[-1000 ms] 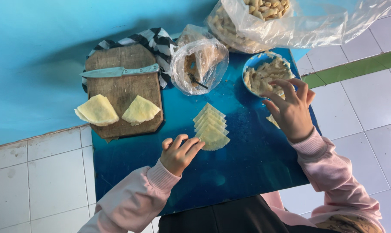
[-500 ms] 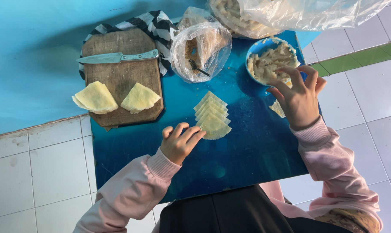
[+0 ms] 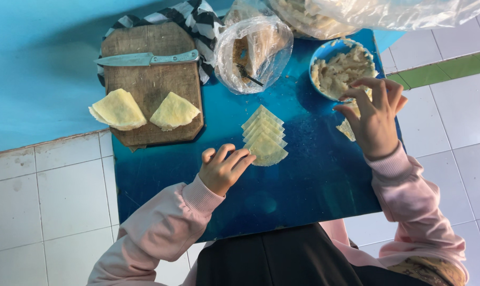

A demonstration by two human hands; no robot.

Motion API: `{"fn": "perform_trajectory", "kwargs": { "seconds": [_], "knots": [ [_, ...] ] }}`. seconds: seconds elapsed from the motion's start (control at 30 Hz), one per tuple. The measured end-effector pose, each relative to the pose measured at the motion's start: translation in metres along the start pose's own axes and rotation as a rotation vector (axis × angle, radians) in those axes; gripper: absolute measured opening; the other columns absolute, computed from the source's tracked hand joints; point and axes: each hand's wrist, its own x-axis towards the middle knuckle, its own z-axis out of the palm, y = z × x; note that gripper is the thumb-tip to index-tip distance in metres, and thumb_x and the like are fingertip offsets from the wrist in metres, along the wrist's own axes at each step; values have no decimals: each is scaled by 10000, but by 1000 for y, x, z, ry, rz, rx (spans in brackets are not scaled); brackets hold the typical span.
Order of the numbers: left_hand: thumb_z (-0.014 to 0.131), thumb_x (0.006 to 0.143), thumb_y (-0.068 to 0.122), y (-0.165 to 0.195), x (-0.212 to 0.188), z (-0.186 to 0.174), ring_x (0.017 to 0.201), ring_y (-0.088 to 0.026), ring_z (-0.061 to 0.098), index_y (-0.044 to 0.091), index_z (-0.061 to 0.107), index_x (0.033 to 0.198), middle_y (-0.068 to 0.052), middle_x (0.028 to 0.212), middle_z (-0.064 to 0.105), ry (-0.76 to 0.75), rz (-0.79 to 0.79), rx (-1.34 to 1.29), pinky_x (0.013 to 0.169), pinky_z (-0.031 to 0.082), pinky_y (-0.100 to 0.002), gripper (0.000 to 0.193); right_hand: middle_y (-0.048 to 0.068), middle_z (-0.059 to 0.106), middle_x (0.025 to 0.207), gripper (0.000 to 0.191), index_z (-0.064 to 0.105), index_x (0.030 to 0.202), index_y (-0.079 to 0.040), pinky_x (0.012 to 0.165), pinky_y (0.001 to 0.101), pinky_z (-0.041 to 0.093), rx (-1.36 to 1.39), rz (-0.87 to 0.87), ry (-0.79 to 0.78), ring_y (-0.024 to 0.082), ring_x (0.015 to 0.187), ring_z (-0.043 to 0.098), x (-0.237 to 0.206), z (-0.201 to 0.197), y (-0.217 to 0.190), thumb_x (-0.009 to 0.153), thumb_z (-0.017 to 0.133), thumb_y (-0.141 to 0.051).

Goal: The person stacks thin pastry sheets into an overlapping diamond pattern on the table, spoons brown filling from a plastic-lined container onto the center of the stack, and folds the edges of the pastry over the filling by hand to enclose it. A bowl of filling and a cutting board with folded pastry pieces sit nearby.

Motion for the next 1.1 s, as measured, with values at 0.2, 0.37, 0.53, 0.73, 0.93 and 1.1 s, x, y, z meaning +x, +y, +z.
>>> {"fn": "perform_trajectory", "kwargs": {
  "seconds": [0.2, 0.37, 0.53, 0.73, 0.93, 1.1],
  "knots": [
    [761, 941, 185, -1, 2, -5, 1007, -105, 613, 241, 778, 1128, 106, 1071, 700, -15, 3, -3, 924, 262, -341, 195, 79, 523, 1412, 513, 679, 1334, -199, 1109, 491, 326, 408, -201, -211, 292, 1242, 436, 12, -12, -27, 994, 556, -562],
    [748, 933, 184, -2, 4, -7, 1017, -106, 611, 227, 777, 1140, 99, 1091, 700, -40, -3, -2, 930, 267, -341, 214, 120, 434, 1532, 646, 579, 1512, -284, 1064, 505, 336, 101, -476, -204, 338, 1346, 416, 10, 13, -62, 1056, 294, -643],
    [739, 945, 209, -2, 5, -6, 1032, -107, 609, 226, 771, 1135, 94, 1107, 695, -40, -11, -12, 931, 269, -351, 194, 15, 432, 1541, 676, 507, 1539, -343, 1042, 472, 356, -25, -598, -179, 272, 1321, 432, 4, 30, -74, 1008, 303, -709],
    [741, 949, 217, -1, 3, -5, 1030, -104, 606, 227, 772, 1116, 96, 1101, 690, -50, -14, -7, 926, 266, -353, 170, -24, 426, 1558, 692, 468, 1560, -380, 1036, 446, 365, -84, -619, -184, 245, 1302, 442, -4, 41, -74, 985, 324, -737],
    [750, 950, 226, -3, 1, -2, 1029, -105, 601, 231, 770, 1119, 93, 1098, 689, -48, -9, -21, 926, 263, -353, 171, -41, 426, 1552, 665, 457, 1555, -402, 1022, 446, 364, -125, -611, -200, 241, 1305, 444, -6, 39, -70, 977, 383, -723],
    [750, 943, 218, -3, 1, -2, 1030, -103, 605, 227, 773, 1117, 96, 1102, 696, -54, -12, -13, 927, 265, -349, 176, -34, 422, 1545, 643, 452, 1552, -413, 1032, 460, 364, -128, -612, -225, 240, 1326, 433, -5, 34, -67, 972, 437, -689]
  ]
}}
